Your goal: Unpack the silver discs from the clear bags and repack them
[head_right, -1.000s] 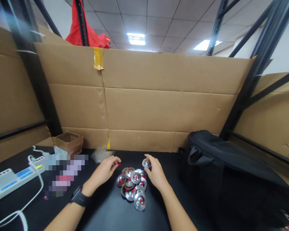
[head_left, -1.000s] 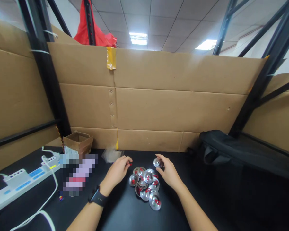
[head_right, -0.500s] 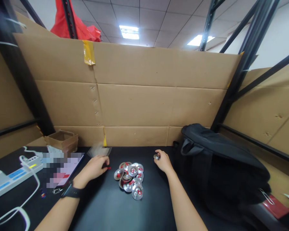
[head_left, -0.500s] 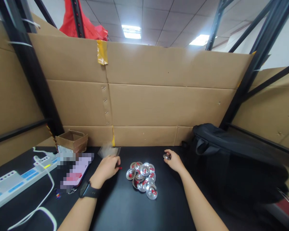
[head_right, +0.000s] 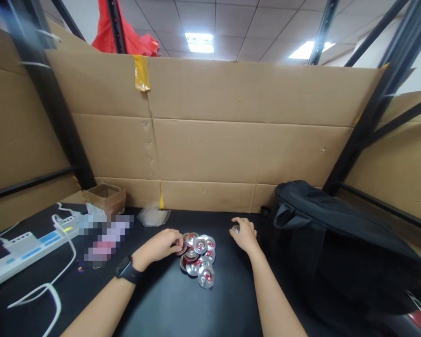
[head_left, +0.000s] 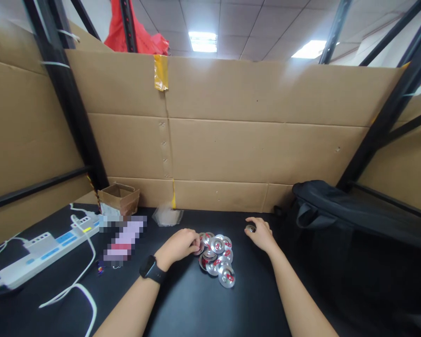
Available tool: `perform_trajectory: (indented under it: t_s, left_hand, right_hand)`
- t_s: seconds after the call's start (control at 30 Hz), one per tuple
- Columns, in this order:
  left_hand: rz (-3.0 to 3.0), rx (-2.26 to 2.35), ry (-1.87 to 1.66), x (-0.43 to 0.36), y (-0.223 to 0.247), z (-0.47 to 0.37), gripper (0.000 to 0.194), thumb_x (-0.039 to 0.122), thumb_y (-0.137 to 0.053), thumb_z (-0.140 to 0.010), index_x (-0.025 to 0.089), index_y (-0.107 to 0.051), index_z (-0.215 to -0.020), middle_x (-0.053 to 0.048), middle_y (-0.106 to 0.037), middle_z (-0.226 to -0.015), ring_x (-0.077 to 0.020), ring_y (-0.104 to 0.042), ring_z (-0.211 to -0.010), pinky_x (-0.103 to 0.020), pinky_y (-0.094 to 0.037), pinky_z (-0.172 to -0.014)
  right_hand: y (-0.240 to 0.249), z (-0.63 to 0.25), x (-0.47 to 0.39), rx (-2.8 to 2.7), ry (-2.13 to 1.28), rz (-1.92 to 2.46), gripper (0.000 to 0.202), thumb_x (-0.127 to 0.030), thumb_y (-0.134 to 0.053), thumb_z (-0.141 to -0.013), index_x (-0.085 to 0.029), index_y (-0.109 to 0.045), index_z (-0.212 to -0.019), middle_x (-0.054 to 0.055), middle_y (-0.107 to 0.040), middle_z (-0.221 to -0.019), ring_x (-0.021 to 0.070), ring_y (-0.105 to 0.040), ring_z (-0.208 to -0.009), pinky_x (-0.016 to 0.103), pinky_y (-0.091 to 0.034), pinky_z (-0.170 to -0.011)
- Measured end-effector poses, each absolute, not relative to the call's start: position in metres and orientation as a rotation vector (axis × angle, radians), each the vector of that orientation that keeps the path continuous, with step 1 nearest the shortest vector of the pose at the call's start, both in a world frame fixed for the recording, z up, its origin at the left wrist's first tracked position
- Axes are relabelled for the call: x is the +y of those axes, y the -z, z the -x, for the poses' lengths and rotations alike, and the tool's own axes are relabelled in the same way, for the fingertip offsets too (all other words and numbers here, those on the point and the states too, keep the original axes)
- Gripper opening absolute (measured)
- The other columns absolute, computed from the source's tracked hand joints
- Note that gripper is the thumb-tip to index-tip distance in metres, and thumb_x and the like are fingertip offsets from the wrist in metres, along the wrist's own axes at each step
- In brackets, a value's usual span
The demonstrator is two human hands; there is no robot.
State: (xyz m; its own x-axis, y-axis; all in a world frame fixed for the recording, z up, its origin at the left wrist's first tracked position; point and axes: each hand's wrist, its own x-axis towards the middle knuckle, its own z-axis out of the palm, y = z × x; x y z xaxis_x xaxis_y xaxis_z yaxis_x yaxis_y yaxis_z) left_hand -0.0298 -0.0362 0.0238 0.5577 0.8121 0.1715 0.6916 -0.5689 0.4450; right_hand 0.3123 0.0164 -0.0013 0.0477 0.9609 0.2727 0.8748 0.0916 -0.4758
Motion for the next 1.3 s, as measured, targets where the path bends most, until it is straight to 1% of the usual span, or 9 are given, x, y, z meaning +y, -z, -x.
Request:
perform_trajectory:
  t_s: [0.1,0.23,0.33,0.5,0.67,0.8,0.9,1.13,1.3]
  left_hand:
    - [-2.459,1.297,-0.517,-0.039,-0.025,0.03,0.006,0.024,-0.066,-0.081,0.021,-0.071,-0.083,-0.001,-0.071,-0.079,-0.0169,-0.064,-0.074,-0.025,-0.041,-0.069]
    - [-2.487,1.329,-0.448,-0.04,-0.026,0.032,0.009,0.023,-0.064,-0.083,0.021,-0.07,-0.077,-0.003,-0.071,-0.079,-0.0182,-0.064,-0.074,-0.026,-0.041,-0.07]
    - [-2.527,1.337,-0.486,-0.039,-0.03,0.038,0.011,0.022,-0.06,-0.086,0.019,-0.068,-0.078,-0.004,-0.069,-0.082,-0.0189,-0.062,-0.078,-0.027,-0.042,-0.073]
    - [-2.369,1.285,-0.764,-0.042,-0.045,0.042,0.019,0.031,-0.049,-0.095,0.019,-0.062,-0.09,-0.004,-0.066,-0.088,-0.0177,-0.059,-0.082,-0.027,-0.044,-0.077]
    - [-2.116,1.041,-0.967,-0.051,-0.049,0.02,0.022,0.036,-0.048,-0.096,0.017,-0.059,-0.093,-0.002,-0.065,-0.088,-0.0162,-0.059,-0.082,-0.026,-0.045,-0.077]
    - [-2.069,0.96,-0.948,-0.056,-0.046,0.008,0.019,0.033,-0.051,-0.095,0.017,-0.06,-0.093,-0.002,-0.067,-0.089,-0.0164,-0.06,-0.083,-0.025,-0.045,-0.076]
    - [-2.13,0.955,-0.895,-0.055,-0.047,0.008,0.02,0.034,-0.05,-0.096,0.018,-0.061,-0.093,-0.002,-0.068,-0.089,-0.0166,-0.061,-0.084,-0.025,-0.045,-0.077]
    - [-2.369,1.376,-0.814,-0.029,-0.039,0.058,0.023,0.035,-0.049,-0.095,0.019,-0.062,-0.085,-0.004,-0.067,-0.084,-0.0195,-0.061,-0.079,-0.029,-0.043,-0.074]
    - [-2.345,1.487,-0.566,-0.018,-0.029,0.098,0.014,0.031,-0.057,-0.087,0.02,-0.067,-0.085,-0.005,-0.071,-0.087,-0.0214,-0.064,-0.082,-0.029,-0.044,-0.075]
  right_hand:
    - [-0.005,-0.304,0.011,-1.861,-0.217,1.704,0.035,-0.028,-0.065,-0.08,-0.031,-0.066,-0.114,0.007,-0.059,-0.127,0.0316,-0.051,-0.118,0.047,-0.04,-0.094]
    - [-0.014,-0.292,0.003,-1.895,-0.221,1.554,0.032,-0.026,-0.064,-0.08,-0.03,-0.066,-0.111,0.007,-0.059,-0.126,0.0298,-0.052,-0.116,0.048,-0.041,-0.096]
    - [-0.024,-0.278,-0.006,-1.914,-0.246,1.351,0.026,-0.024,-0.061,-0.081,-0.027,-0.068,-0.106,0.007,-0.06,-0.122,0.0273,-0.054,-0.114,0.045,-0.044,-0.097]
    - [-0.037,-0.236,-0.033,-1.888,-0.437,0.971,0.024,-0.018,-0.054,-0.085,-0.022,-0.067,-0.104,0.008,-0.065,-0.108,0.0198,-0.063,-0.094,0.033,-0.053,-0.078]
    - [-0.035,-0.198,-0.056,-1.946,-0.672,0.758,0.06,-0.023,-0.075,-0.075,-0.025,-0.056,-0.132,0.01,-0.056,-0.134,0.0211,-0.064,-0.106,0.034,-0.057,-0.089]
    - [-0.032,-0.19,-0.06,-1.888,-0.82,0.732,0.047,-0.024,-0.077,-0.077,-0.025,-0.063,-0.121,0.007,-0.064,-0.121,0.0201,-0.067,-0.102,0.032,-0.058,-0.088]
    - [-0.034,-0.193,-0.059,-1.89,-0.882,0.736,0.047,-0.024,-0.081,-0.073,-0.025,-0.064,-0.117,0.005,-0.068,-0.111,0.019,-0.069,-0.094,0.031,-0.058,-0.085]
    - [-0.036,-0.252,-0.024,-1.939,-0.491,1.074,0.044,-0.027,-0.08,-0.072,-0.025,-0.068,-0.113,0.004,-0.072,-0.105,0.0193,-0.068,-0.09,0.03,-0.054,-0.077]
    - [-0.016,-0.312,0.012,-1.918,-0.185,1.463,0.023,-0.026,-0.078,-0.071,-0.021,-0.073,-0.093,0.005,-0.074,-0.09,0.0204,-0.067,-0.082,0.031,-0.05,-0.078]
